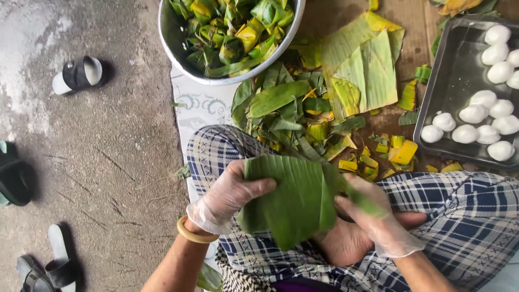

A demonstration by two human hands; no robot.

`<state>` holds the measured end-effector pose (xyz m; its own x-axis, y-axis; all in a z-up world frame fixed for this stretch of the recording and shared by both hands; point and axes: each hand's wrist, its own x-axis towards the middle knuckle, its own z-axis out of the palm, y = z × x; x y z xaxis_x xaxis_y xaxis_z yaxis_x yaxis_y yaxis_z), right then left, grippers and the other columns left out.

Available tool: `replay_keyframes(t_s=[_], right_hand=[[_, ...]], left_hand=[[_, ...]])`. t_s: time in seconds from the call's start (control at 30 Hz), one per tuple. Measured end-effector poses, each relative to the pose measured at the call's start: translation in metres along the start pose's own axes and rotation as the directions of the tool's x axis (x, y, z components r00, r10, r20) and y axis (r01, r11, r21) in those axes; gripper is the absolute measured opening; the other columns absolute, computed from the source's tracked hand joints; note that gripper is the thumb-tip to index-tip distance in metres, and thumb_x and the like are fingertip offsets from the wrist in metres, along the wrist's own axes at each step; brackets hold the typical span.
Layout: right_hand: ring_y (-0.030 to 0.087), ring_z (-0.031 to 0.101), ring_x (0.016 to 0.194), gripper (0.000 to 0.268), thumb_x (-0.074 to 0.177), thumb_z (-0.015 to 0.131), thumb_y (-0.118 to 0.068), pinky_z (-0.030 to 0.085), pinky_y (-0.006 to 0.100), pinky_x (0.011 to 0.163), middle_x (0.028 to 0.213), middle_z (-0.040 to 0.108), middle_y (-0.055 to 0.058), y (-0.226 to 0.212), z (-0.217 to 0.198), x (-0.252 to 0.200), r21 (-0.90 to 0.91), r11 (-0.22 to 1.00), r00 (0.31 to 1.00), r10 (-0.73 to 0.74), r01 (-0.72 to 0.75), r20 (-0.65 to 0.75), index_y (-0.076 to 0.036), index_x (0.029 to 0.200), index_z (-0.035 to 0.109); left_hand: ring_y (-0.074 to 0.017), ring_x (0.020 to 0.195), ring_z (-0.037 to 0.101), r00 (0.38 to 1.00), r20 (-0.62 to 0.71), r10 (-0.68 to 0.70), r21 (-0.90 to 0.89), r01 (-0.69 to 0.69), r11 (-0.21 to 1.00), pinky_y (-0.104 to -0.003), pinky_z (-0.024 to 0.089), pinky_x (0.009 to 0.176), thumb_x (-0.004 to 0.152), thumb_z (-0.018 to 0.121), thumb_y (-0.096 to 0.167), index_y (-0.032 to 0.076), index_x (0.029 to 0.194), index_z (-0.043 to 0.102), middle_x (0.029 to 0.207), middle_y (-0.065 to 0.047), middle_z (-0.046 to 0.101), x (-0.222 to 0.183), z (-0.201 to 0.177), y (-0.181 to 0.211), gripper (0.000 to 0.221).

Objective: Trimming banana leaves and wrapping white dough balls inside them.

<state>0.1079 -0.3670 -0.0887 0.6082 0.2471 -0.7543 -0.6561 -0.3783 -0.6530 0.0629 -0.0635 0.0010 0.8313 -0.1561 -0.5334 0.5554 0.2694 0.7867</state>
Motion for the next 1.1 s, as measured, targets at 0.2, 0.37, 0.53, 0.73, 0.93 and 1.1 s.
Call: replay_keyframes(t_s=[0.2,0.37,0.53,0.73,0.93,1.1], right_hand=[[0.024,0.064,0.123,0.042,0.092,0.064,-0.013,0.049,0.040,0.108,0.129,0.070,0.004,-0.023,-0.040,0.006,-0.700,0.550,0.747,-0.664,0.456,-0.035,-0.018,0.134,0.068],[0.037,0.039,0.146,0.084,0.071,0.089,-0.018,0.033,0.057,0.117,0.151,0.052,0.015,-0.086,-0.036,-0.016,-0.342,0.499,0.581,-0.787,0.797,0.205,-0.012,0.147,0.055],[0.021,0.066,0.099,0.025,0.078,0.089,-0.017,0.051,0.041,0.095,0.096,0.075,0.009,-0.066,-0.054,0.023,-0.046,0.851,0.832,-0.521,0.523,-0.192,-0.006,0.096,0.076],[0.012,0.063,0.068,0.018,0.084,0.087,-0.019,0.052,0.026,0.069,0.073,0.070,0.005,-0.056,-0.058,0.055,0.165,0.862,0.815,-0.367,0.479,-0.448,-0.008,0.085,0.073],[0.020,0.065,0.076,0.018,0.086,0.085,-0.022,0.054,0.038,0.083,0.081,0.074,0.011,-0.042,-0.066,0.081,0.216,0.916,0.910,-0.260,0.338,-0.322,-0.009,0.096,0.077],[0.021,0.067,0.081,0.023,0.081,0.087,-0.020,0.055,0.040,0.084,0.086,0.077,0.012,-0.036,-0.076,0.102,0.204,0.937,0.934,-0.219,0.282,-0.284,-0.007,0.099,0.079]], left_hand=[[-0.0196,0.079,0.072,0.983,-0.136,0.127,0.273,-0.086,0.958,-0.034,0.061,0.073,0.074,0.089,0.010,0.005,0.103,0.080,0.086,-0.010,0.079,0.027,0.022,0.019,0.030],[-0.0153,0.087,0.071,0.983,0.155,0.095,0.434,-0.154,0.888,-0.034,0.059,0.081,0.075,0.085,0.006,0.013,0.105,0.081,0.092,-0.006,0.080,0.061,0.057,0.034,0.031],[-0.0268,0.106,0.066,0.967,0.167,0.194,0.172,-0.223,0.960,-0.042,0.053,0.098,0.070,0.092,0.012,0.004,0.121,0.072,0.114,-0.015,0.075,0.106,0.071,0.038,0.055],[-0.0164,0.089,0.066,0.996,0.071,0.050,0.159,-0.061,0.985,-0.031,0.056,0.080,0.066,0.092,0.003,0.009,0.110,0.077,0.094,-0.003,0.074,0.167,0.082,0.003,0.047],[-0.0145,0.084,0.065,0.998,-0.046,0.046,-0.013,-0.047,0.999,-0.028,0.055,0.076,0.075,0.085,-0.001,0.007,0.105,0.074,0.089,-0.001,0.070,0.198,0.087,-0.018,0.033],[-0.0125,0.088,0.062,0.997,-0.013,0.074,0.019,-0.074,0.997,-0.029,0.055,0.080,0.077,0.087,0.000,0.008,0.103,0.072,0.093,-0.002,0.072,0.208,0.073,-0.015,0.032]])
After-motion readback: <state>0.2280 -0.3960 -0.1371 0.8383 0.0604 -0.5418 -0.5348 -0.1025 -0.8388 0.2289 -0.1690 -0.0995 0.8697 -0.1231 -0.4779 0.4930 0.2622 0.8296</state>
